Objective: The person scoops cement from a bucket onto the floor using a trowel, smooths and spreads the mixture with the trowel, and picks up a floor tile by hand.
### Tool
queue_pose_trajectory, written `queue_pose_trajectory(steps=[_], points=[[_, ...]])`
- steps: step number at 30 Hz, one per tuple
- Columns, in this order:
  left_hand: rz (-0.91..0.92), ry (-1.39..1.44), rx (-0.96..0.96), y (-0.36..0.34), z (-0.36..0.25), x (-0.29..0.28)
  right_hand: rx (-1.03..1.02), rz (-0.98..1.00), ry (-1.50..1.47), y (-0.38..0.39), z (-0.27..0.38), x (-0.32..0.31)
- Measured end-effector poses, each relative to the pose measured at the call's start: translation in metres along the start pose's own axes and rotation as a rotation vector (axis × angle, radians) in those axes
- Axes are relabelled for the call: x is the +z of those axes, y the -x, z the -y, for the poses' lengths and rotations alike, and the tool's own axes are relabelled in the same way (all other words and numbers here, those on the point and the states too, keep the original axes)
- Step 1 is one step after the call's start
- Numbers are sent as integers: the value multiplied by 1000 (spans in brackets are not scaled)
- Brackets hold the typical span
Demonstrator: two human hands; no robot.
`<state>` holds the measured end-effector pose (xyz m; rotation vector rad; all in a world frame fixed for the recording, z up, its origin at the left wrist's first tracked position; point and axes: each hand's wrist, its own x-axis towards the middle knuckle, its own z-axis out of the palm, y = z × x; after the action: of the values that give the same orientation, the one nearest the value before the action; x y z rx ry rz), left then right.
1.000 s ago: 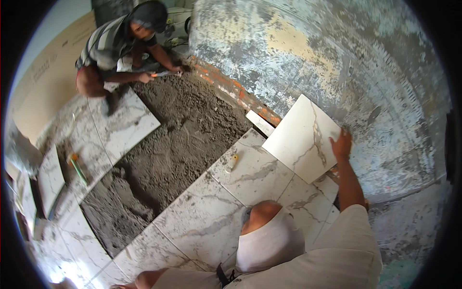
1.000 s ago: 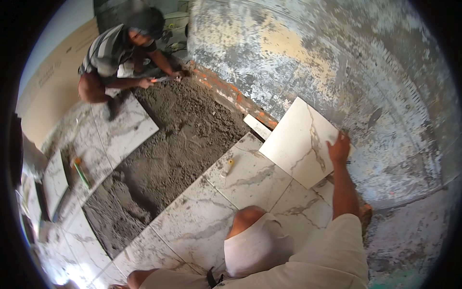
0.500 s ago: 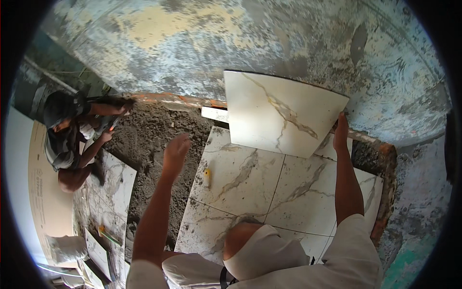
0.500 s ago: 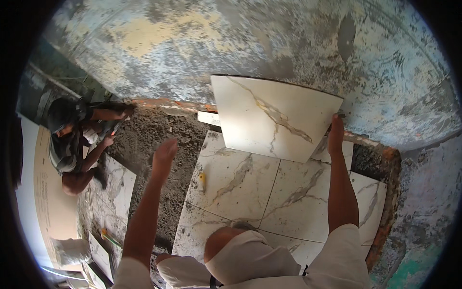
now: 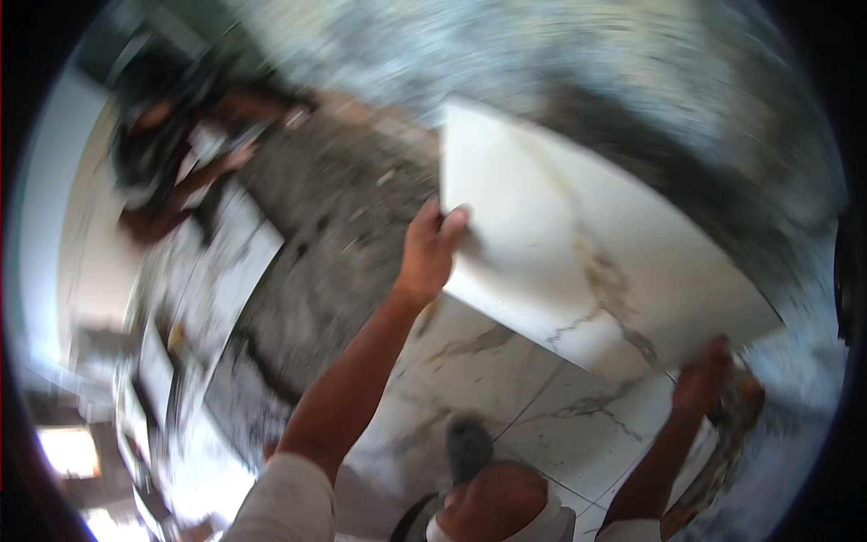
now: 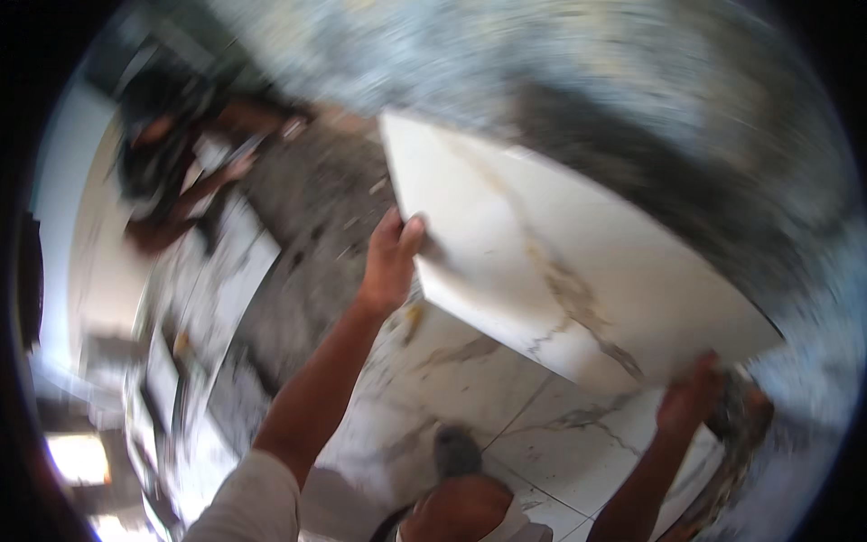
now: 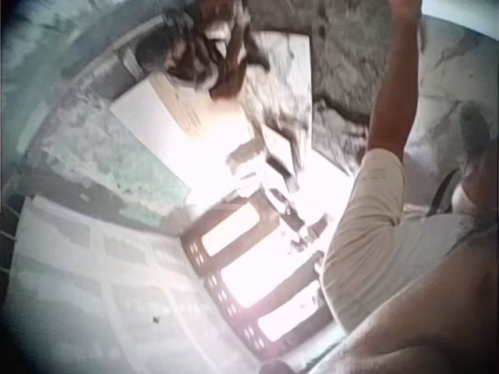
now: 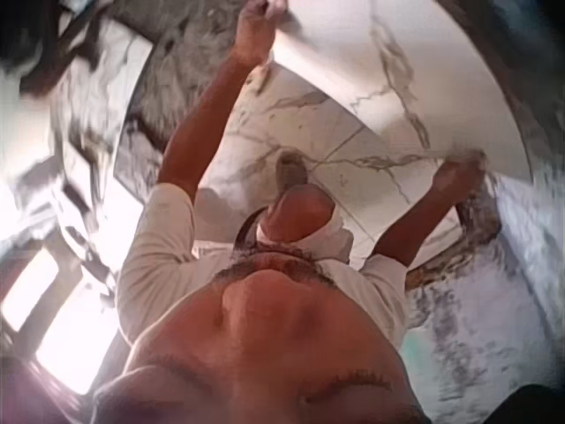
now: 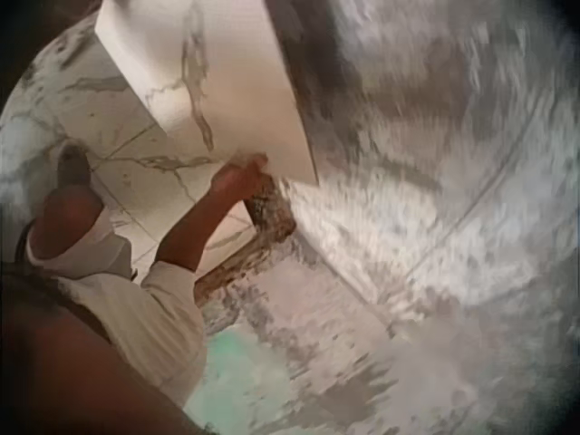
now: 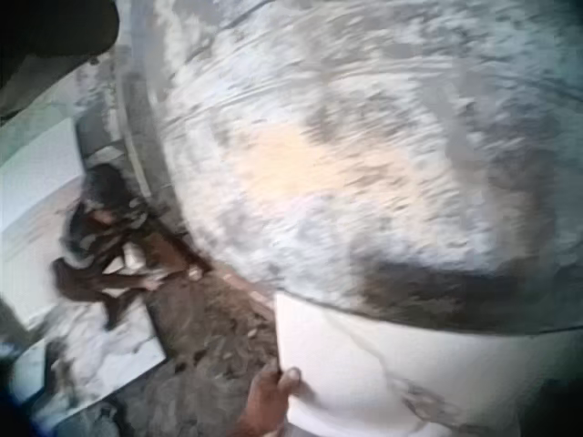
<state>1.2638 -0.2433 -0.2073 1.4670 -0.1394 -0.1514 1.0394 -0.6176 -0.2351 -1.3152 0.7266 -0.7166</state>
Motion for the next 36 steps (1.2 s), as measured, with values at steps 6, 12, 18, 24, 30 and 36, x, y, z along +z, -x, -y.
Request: queue_pose_trajectory(steps=[6, 12, 18, 24, 30, 36], points=[[-410, -7, 9, 85, -45, -167, 199, 477, -220, 102, 34, 151], [-1176, 331, 253, 255, -44, -328, -771, 1667, -122, 245, 44, 278], [-68, 971, 596, 406, -106, -349, -1189, 1843, -488, 380, 89, 373], [-979, 1008, 395, 561, -105, -292, -1481, 2251, -786, 477, 86, 379], [-1219, 1147, 407, 613, -35, -232, -1544, 2502, -944, 490, 37, 356], [-1254, 1270, 370, 648, 8, -181, -1576, 2559, -964, 488, -7, 312]])
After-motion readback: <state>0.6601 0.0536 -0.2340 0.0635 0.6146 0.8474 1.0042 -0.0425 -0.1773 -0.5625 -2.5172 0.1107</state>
